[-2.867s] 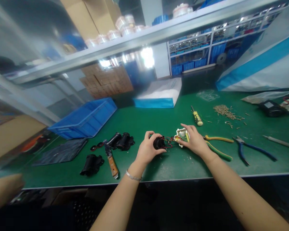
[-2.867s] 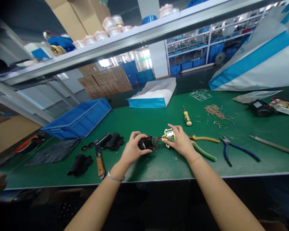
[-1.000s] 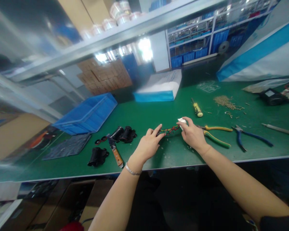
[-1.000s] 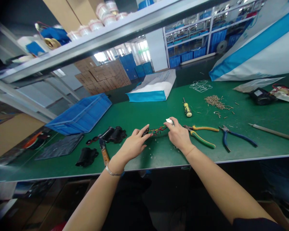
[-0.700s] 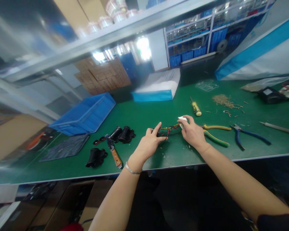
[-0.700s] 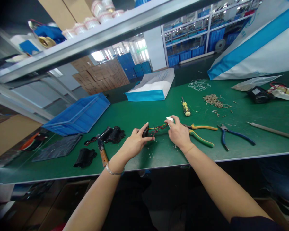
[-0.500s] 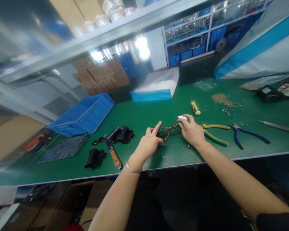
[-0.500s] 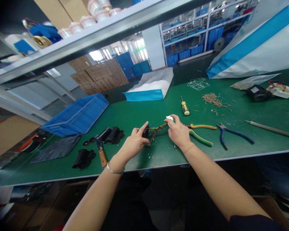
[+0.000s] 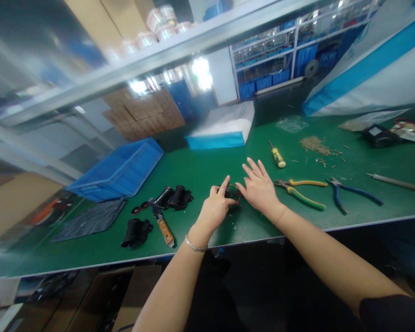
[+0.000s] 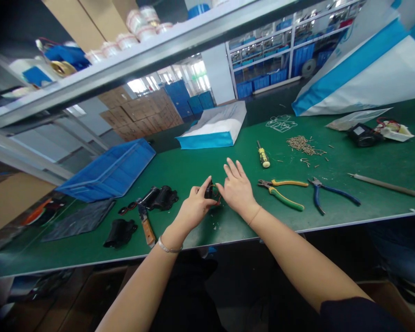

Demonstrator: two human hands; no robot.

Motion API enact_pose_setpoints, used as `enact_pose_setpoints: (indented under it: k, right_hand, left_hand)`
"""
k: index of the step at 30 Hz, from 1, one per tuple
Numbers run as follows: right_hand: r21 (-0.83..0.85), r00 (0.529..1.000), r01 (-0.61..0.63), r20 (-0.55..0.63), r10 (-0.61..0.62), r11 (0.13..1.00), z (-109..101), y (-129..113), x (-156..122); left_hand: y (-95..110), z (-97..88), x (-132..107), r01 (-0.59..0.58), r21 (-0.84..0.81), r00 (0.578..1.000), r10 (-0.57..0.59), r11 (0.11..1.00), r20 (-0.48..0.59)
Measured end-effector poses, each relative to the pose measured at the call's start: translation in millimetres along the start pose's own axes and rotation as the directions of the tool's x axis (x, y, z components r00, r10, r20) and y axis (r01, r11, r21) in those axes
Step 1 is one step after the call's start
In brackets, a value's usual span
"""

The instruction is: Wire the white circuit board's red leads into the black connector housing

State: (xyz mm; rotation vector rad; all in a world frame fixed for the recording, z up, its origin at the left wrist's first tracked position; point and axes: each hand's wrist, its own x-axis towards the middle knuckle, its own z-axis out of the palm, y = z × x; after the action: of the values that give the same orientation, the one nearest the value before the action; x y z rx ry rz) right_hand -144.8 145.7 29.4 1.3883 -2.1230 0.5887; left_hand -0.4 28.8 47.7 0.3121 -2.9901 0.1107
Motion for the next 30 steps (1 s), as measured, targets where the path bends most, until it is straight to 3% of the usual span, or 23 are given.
enact_pose_setpoints:
  k: [3, 6, 10, 12, 19, 24, 30]
  right_hand:
    - [0.017, 0.995, 0.015, 0.095, -0.017, 1.0, 13.4, -13.1, 8.5]
    - [0.155, 0.981, -0.005, 0.191, -0.025, 0.988, 28.9, -15.9, 5.1]
    - [0.384, 0.955, -0.228, 0.268, 0.128, 0.895, 42.4, -5.0, -7.2]
    - [0.435, 0.953, -0.267, 0.253, 0.168, 0.86, 43.8, 1.9, -12.1]
    - [0.361, 0.99, -0.04, 0.14, -0.012, 0.932, 32.9, 6.3, -21.0]
    - [0.288, 0.965, 0.109, 0.198, -0.17, 0.952, 21.6, 12.4, -32.6]
    - [0.264, 0.961, 0.081, 0.236, -0.146, 0.961, 9.4, 17.4, -53.1]
  left_hand:
    - [1.6, 0.4, -1.2, -0.001, 0.018, 1.0, 0.001, 1.0, 0.006]
    - [2.2, -0.9, -3.8, 0.007, 0.016, 1.0, -0.007, 1.0, -0.004]
    - [0.3, -4.3, -7.4, 0.047, 0.016, 0.998, -0.046, 0.999, -0.034]
    - [-0.6, -5.4, -7.9, 0.068, 0.015, 0.997, -0.067, 0.998, -0.046]
    - [2.4, -5.0, -3.2, 0.153, -0.004, 0.987, -0.153, 0.988, -0.056]
    - [2.5, -5.9, 0.6, 0.16, 0.042, 0.986, -0.158, 0.986, -0.05]
    - [2.0, -10.1, 4.9, 0.175, 0.036, 0.983, -0.173, 0.984, -0.065]
